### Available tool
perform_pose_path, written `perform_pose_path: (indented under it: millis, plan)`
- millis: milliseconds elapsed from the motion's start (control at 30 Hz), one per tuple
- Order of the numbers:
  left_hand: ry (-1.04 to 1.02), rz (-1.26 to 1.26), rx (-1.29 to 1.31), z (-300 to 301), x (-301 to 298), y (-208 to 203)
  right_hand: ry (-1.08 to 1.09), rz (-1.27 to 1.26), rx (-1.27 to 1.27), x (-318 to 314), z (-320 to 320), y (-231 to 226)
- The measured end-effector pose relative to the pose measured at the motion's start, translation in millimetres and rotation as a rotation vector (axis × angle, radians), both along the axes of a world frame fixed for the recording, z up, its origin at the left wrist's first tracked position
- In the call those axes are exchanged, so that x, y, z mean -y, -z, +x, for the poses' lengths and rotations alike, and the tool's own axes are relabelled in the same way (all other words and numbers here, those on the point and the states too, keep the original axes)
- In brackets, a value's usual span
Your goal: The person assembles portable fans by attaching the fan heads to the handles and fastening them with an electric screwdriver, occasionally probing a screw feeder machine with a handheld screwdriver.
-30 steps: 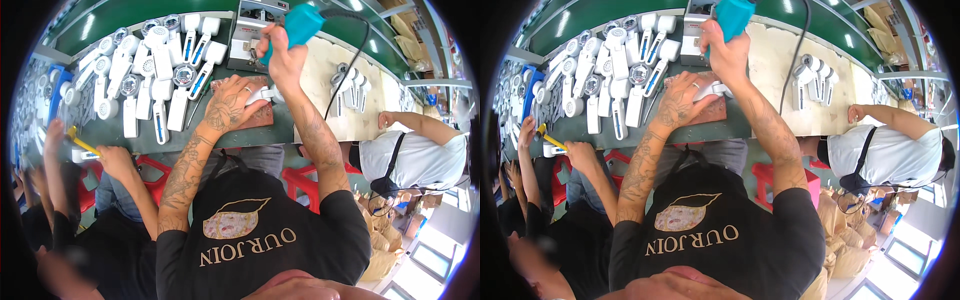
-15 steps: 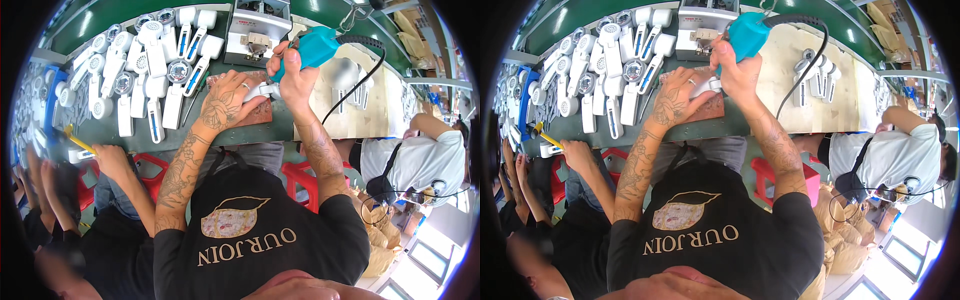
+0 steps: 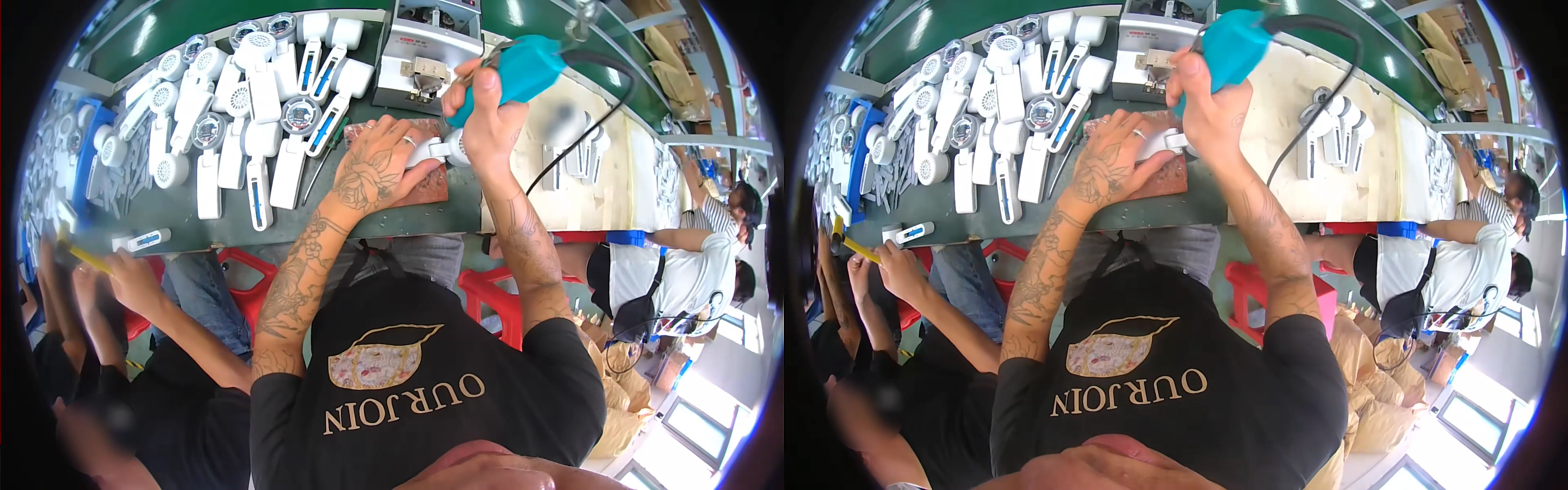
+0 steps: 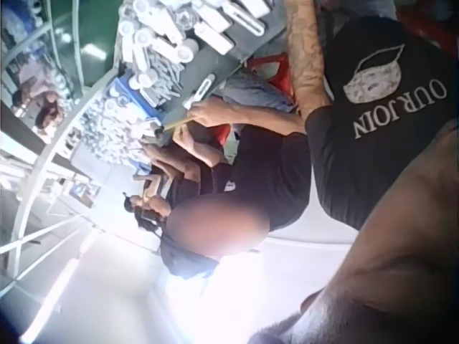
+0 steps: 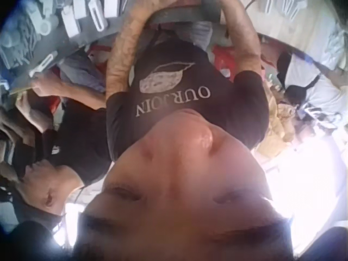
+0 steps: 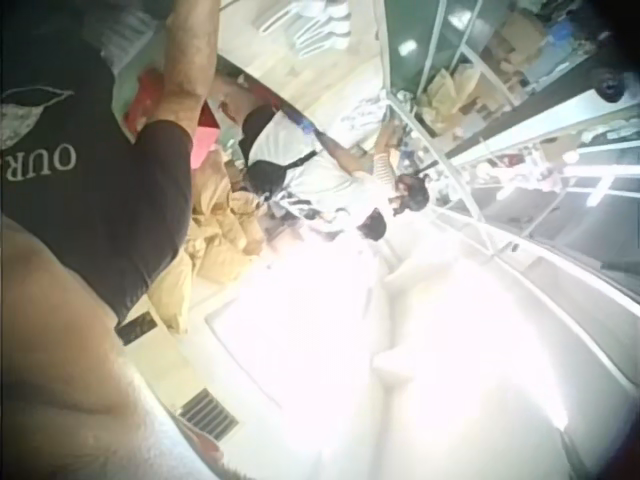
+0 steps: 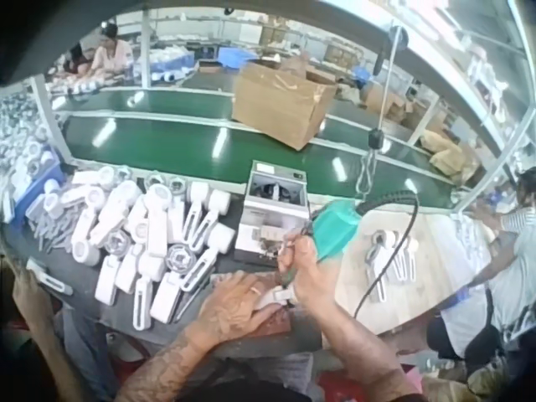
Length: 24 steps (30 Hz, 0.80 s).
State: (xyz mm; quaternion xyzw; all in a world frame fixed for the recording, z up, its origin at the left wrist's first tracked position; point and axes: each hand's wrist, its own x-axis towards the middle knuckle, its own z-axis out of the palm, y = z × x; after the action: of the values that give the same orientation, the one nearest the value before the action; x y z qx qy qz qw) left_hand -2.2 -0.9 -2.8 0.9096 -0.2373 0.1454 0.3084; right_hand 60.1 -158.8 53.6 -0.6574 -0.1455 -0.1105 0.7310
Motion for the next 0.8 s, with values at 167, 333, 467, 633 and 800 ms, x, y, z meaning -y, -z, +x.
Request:
perform_pose_path:
  millis: [167,333,467,633,800]
  plan:
    - [-0.002,-0.047,0.037,-5.0,-1.8,-2.7,-0.022,0.092,0.215,-29.4,39.5,-8.6]
    - [0.009,-0.03,0.059,-2.2,0.6,-1.3,-0.051,-0.027,0.235,-27.0,47.9,4.7]
    - [0.005,-0.047,-0.008,-3.8,-2.7,-2.5,-0.047,-0.051,0.107,-28.1,34.7,0.9]
    - [0.023,-0.007,-0.004,0.0,-1.4,-4.7,0.004,-0.005,0.025,2.2,-13.3,-18.0]
    - [0.027,-0.094,0.005,-1.1,-0.5,-0.9,-0.037,-0.013,-0.02,20.8,-33.3,-7.0]
